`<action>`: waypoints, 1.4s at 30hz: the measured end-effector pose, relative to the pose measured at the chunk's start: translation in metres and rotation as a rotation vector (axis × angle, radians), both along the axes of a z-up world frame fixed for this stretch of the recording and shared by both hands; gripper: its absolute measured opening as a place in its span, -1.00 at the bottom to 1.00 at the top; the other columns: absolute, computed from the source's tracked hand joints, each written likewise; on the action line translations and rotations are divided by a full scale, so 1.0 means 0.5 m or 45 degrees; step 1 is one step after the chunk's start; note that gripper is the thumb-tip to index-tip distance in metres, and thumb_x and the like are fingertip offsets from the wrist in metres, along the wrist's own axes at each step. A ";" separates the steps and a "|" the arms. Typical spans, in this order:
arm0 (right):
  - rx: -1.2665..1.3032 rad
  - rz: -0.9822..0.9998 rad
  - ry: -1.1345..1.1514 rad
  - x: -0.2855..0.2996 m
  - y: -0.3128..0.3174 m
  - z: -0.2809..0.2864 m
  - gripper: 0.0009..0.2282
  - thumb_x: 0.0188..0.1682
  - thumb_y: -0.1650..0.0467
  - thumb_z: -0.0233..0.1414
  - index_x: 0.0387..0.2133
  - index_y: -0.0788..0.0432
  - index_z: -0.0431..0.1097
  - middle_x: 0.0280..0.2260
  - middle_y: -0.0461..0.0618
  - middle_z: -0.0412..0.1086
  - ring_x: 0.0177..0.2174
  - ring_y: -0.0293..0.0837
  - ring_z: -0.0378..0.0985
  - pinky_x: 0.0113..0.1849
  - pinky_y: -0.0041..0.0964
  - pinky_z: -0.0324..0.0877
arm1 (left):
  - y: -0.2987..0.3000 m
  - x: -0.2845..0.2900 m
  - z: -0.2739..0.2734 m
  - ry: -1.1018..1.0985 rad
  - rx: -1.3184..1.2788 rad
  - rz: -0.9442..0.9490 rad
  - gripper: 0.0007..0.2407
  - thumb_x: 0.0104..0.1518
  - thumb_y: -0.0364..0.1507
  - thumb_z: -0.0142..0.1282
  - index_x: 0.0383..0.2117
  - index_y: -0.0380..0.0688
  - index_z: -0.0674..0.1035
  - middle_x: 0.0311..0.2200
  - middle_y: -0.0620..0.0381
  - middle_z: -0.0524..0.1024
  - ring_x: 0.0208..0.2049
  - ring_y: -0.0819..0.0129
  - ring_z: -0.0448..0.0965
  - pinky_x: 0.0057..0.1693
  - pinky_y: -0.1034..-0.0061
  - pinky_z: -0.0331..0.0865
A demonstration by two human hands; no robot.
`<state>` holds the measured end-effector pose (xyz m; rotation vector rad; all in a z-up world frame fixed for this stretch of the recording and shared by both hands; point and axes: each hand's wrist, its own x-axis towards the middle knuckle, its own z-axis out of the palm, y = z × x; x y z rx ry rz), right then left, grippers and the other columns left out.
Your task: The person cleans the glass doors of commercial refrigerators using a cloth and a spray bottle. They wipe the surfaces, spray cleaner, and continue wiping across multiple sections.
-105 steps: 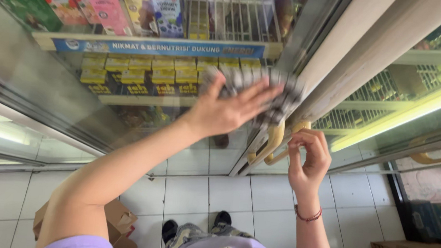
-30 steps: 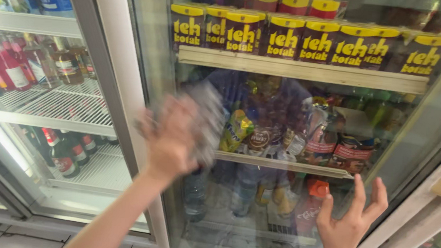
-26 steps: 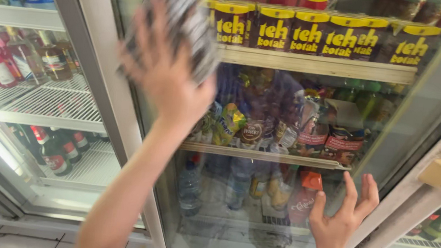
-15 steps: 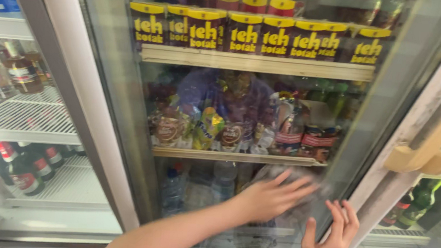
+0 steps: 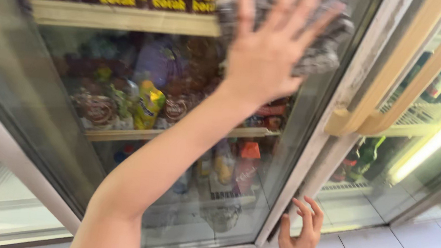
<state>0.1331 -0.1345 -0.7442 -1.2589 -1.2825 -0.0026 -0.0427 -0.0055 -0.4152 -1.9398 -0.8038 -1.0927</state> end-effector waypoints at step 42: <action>-0.293 0.489 0.091 -0.275 -0.118 -0.092 -0.71 -0.19 0.63 0.07 -0.16 0.27 0.43 -0.01 0.10 0.37 -0.21 -0.10 0.58 -0.20 -0.28 0.49 | -0.221 -0.546 -0.688 1.145 -0.273 0.094 -0.42 0.10 -0.27 0.02 0.36 0.03 0.35 0.46 0.36 0.14 0.43 0.57 0.11 0.50 0.24 -0.20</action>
